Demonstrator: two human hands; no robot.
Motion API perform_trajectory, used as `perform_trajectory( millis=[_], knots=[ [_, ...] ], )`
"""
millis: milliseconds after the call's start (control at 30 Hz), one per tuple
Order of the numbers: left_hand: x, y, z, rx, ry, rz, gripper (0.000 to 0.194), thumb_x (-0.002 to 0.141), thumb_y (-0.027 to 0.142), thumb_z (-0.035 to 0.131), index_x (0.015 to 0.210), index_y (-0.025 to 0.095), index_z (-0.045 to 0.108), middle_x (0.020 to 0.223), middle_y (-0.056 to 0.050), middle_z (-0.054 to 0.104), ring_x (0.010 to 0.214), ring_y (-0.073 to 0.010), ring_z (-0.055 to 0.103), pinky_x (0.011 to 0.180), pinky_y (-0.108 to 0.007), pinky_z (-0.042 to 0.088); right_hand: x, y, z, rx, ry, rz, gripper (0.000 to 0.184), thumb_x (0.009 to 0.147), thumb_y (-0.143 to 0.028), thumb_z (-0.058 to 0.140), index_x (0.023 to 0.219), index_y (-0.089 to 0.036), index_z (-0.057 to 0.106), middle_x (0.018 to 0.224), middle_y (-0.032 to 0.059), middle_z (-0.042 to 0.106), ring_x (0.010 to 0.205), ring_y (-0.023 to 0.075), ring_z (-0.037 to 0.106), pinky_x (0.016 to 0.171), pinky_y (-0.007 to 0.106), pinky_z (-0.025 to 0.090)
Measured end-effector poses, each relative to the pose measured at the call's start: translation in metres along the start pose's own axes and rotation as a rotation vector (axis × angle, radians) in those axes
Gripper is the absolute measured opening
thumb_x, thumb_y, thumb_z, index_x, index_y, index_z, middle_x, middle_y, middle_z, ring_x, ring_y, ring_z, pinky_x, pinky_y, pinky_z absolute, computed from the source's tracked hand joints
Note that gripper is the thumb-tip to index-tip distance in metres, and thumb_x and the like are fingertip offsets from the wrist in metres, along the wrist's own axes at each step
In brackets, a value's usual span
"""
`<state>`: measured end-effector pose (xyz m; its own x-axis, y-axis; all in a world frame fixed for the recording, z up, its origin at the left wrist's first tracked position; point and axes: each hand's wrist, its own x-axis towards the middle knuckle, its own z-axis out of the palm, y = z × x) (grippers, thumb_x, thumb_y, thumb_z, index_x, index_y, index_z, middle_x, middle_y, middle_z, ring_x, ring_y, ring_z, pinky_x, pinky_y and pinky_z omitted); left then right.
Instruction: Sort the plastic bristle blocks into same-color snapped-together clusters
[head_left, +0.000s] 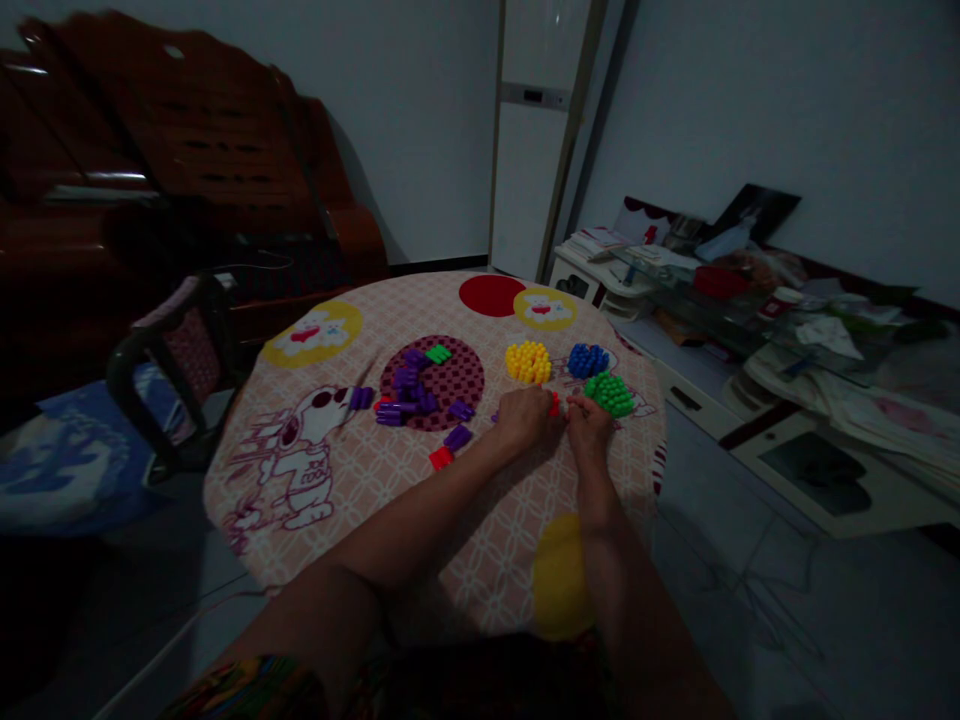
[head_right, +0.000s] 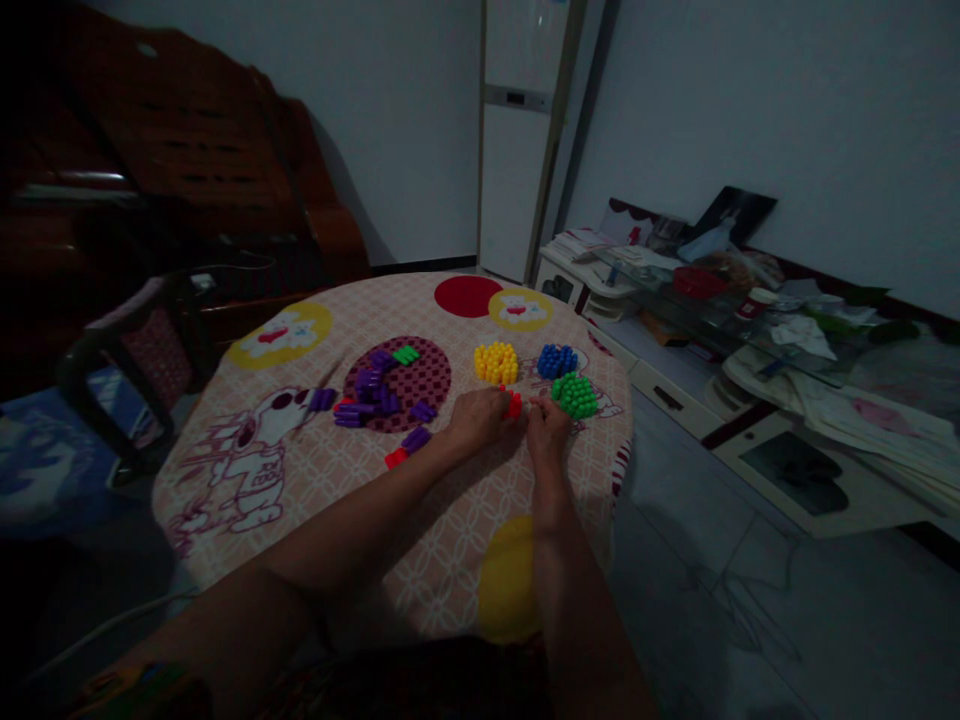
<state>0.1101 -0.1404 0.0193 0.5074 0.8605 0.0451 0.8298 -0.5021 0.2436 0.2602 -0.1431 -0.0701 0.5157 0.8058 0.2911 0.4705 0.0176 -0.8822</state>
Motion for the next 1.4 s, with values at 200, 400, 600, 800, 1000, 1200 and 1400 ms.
perform_trajectory(
  millis=[200, 400, 600, 800, 1000, 1200, 1400],
  knots=[
    [-0.008, -0.001, 0.003, -0.031, 0.02, 0.037, 0.037, 0.098, 0.041, 0.049, 0.116, 0.015, 0.066, 0.119, -0.017, 0.068, 0.106, -0.0283, 0.067, 0.078, -0.034, 0.049, -0.002, -0.003, 0.0, -0.038, -0.038, -0.055, 0.039, 0.072, -0.033, 0.047, 0.088, -0.016, 0.078, 0.083, 0.0086, 0.076, 0.076, 0.0235, 0.066, 0.077, 0.035, 0.051],
    [-0.007, -0.01, 0.011, -0.077, 0.062, 0.054, 0.036, 0.099, 0.042, 0.046, 0.117, 0.016, 0.063, 0.114, -0.016, 0.067, 0.105, -0.0281, 0.066, 0.078, -0.035, 0.048, -0.003, -0.004, -0.001, -0.045, -0.036, -0.053, 0.038, 0.072, -0.033, 0.048, 0.087, -0.016, 0.078, 0.083, 0.0089, 0.077, 0.076, 0.0239, 0.066, 0.077, 0.035, 0.051],
    [-0.004, -0.01, 0.021, -0.137, 0.119, 0.036, 0.03, 0.097, 0.039, 0.047, 0.11, 0.018, 0.063, 0.114, -0.016, 0.066, 0.105, -0.0279, 0.065, 0.082, -0.037, 0.047, -0.003, -0.001, -0.001, -0.033, -0.057, -0.058, 0.039, 0.074, -0.034, 0.047, 0.089, -0.016, 0.078, 0.082, 0.0077, 0.076, 0.074, 0.023, 0.065, 0.078, 0.035, 0.05],
    [-0.009, -0.009, 0.025, -0.169, 0.165, 0.042, 0.029, 0.098, 0.039, 0.045, 0.11, 0.018, 0.061, 0.111, -0.015, 0.065, 0.103, -0.0267, 0.064, 0.081, -0.037, 0.047, -0.003, 0.003, 0.0, -0.038, -0.055, -0.051, 0.037, 0.075, -0.033, 0.048, 0.09, -0.018, 0.078, 0.083, 0.0067, 0.077, 0.076, 0.0235, 0.066, 0.077, 0.035, 0.051],
    [-0.007, -0.033, -0.004, -0.192, 0.249, -0.016, 0.025, 0.095, 0.04, 0.055, 0.103, 0.018, 0.065, 0.105, -0.011, 0.069, 0.099, -0.0227, 0.064, 0.081, -0.032, 0.047, -0.002, 0.005, 0.001, -0.021, -0.067, -0.036, 0.04, 0.074, -0.036, 0.048, 0.092, -0.016, 0.078, 0.082, 0.0073, 0.076, 0.076, 0.0239, 0.067, 0.073, 0.034, 0.051],
    [-0.023, -0.119, -0.062, -0.062, 0.236, -0.337, 0.026, 0.09, 0.034, 0.055, 0.101, 0.018, 0.073, 0.097, -0.01, 0.075, 0.094, -0.0252, 0.067, 0.08, -0.033, 0.047, -0.003, 0.005, 0.001, -0.012, -0.059, -0.032, 0.039, 0.074, -0.034, 0.048, 0.092, -0.016, 0.078, 0.083, 0.0078, 0.076, 0.075, 0.0239, 0.067, 0.072, 0.034, 0.05],
    [-0.057, -0.209, -0.067, 0.037, 0.051, -0.603, 0.03, 0.08, 0.041, 0.062, 0.095, 0.021, 0.079, 0.083, -0.009, 0.076, 0.09, -0.0275, 0.069, 0.073, -0.03, 0.049, -0.005, 0.003, 0.0, -0.024, -0.07, -0.051, 0.038, 0.075, -0.034, 0.049, 0.093, -0.017, 0.078, 0.084, 0.0078, 0.077, 0.075, 0.0237, 0.067, 0.071, 0.034, 0.05]
  ],
)
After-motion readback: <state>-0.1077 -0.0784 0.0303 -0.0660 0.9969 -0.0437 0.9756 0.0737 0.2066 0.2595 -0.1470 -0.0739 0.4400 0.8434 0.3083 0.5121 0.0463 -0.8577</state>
